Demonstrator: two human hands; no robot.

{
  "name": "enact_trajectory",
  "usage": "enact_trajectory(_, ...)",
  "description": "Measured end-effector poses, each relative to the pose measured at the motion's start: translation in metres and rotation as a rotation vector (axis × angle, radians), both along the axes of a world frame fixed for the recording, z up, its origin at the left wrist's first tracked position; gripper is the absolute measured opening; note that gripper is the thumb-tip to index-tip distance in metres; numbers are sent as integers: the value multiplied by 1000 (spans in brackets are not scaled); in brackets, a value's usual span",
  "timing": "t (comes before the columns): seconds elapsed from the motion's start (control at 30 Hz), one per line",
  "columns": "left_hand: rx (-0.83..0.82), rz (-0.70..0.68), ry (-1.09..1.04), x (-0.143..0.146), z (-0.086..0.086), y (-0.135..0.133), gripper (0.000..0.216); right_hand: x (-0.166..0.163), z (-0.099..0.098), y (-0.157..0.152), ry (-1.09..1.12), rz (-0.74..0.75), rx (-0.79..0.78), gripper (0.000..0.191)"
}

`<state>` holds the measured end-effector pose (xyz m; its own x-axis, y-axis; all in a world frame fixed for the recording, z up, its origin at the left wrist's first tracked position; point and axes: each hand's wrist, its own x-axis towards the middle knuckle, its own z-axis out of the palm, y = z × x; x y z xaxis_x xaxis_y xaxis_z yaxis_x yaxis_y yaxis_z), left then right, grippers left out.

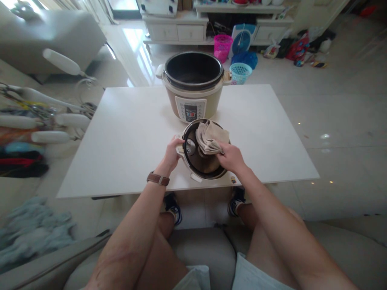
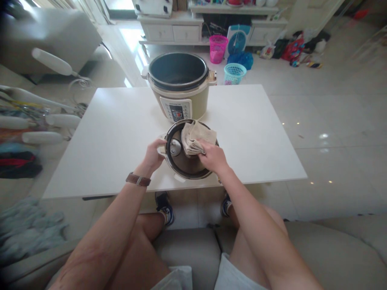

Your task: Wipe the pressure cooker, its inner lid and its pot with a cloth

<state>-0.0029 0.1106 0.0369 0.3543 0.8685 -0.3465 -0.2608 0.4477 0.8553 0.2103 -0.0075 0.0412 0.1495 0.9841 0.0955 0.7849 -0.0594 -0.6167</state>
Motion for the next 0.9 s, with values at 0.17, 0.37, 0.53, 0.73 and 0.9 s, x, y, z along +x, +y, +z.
enact_trajectory(0.17,-27,-8,16,0,1,-1,24,-8,-15,4,10,128,-177,67)
enact_trajectory(0.37,-38,-4,25,0,2,-1,24,-6,-8,3,151,128,-212,46)
enact_trajectory(0.53,-32,18,19,2,1,0,22,-3,-5,1,460,122,-232,24)
enact_trajectory(0.73,-22,2,7,1,2,1,22,-9,-7,5,1038,-136,-228,26)
enact_trajectory(0.9,-21,-6,20,0,0,1,22,-4,0,14,1238,-434,168,28)
